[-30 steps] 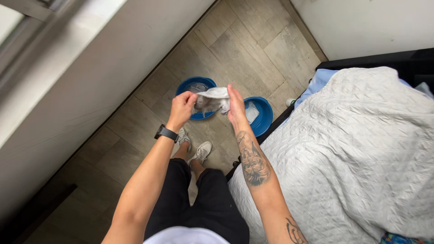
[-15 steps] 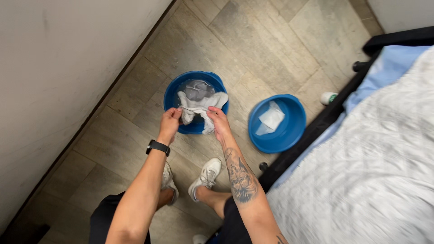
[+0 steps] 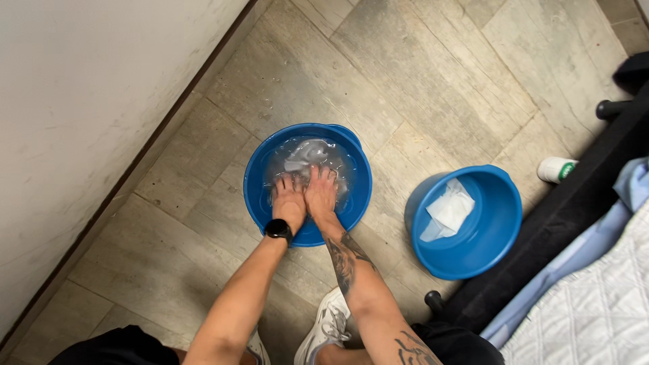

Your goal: The person wipes the window frame and sill with a cloth, then rinses the cloth in a blue bucket of water and wrings it out. They continue wiping the window frame and sill with the damp cloth.

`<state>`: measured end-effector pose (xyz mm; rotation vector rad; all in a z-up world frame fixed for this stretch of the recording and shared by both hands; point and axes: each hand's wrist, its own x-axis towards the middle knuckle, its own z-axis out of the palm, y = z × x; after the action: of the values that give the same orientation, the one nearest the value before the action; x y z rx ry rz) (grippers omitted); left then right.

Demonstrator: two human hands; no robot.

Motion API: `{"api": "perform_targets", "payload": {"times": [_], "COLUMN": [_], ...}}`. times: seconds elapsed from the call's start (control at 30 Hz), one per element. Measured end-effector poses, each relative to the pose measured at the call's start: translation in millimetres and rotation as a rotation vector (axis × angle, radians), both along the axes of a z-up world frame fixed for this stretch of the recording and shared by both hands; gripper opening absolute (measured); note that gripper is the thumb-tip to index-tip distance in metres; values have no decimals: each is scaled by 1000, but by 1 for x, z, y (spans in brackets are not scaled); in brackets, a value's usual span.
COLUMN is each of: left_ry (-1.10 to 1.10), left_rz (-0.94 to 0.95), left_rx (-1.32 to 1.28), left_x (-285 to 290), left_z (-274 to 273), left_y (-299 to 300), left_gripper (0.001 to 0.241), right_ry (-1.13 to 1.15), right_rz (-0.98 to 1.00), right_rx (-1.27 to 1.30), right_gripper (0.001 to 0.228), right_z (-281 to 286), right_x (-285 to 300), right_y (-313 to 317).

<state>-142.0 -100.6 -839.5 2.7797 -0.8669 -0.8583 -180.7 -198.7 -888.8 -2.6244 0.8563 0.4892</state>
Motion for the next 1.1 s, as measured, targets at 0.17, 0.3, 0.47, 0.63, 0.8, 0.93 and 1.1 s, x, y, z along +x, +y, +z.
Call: {"api": "perform_targets", "payload": {"times": [0.17, 0.3, 0.47, 0.63, 0.8, 0.93, 1.1], "left_ry": [-41, -60, 33, 9, 144, 87, 352], "left_rz": [12, 108, 302, 349, 445, 549, 801], "left_rx": [104, 25, -100, -109, -307, -468, -769], "left_x": [-28, -32, 0, 8, 18, 17, 12], "left_z": [-52, -95, -39, 33, 39, 38, 68], "left_y": [-7, -3, 9, 6, -5, 2, 2], "left_gripper": [34, 29, 64, 42, 37, 25, 26], "right_ry": [81, -44, -232, -73, -446, -812, -759], "right_rz": [80, -320, -131, -353, -602, -966, -1037], "right_rx": [-56, 147, -9, 384, 856, 1135, 695], "right_gripper": [63, 39, 44, 27, 16, 18, 10], "right_z": [-27, 65, 27, 57, 151, 133, 82], "right_x": [-4, 41, 0, 1, 9, -8, -10], "right_y": [-1, -4, -20, -43, -49, -51, -19]}}
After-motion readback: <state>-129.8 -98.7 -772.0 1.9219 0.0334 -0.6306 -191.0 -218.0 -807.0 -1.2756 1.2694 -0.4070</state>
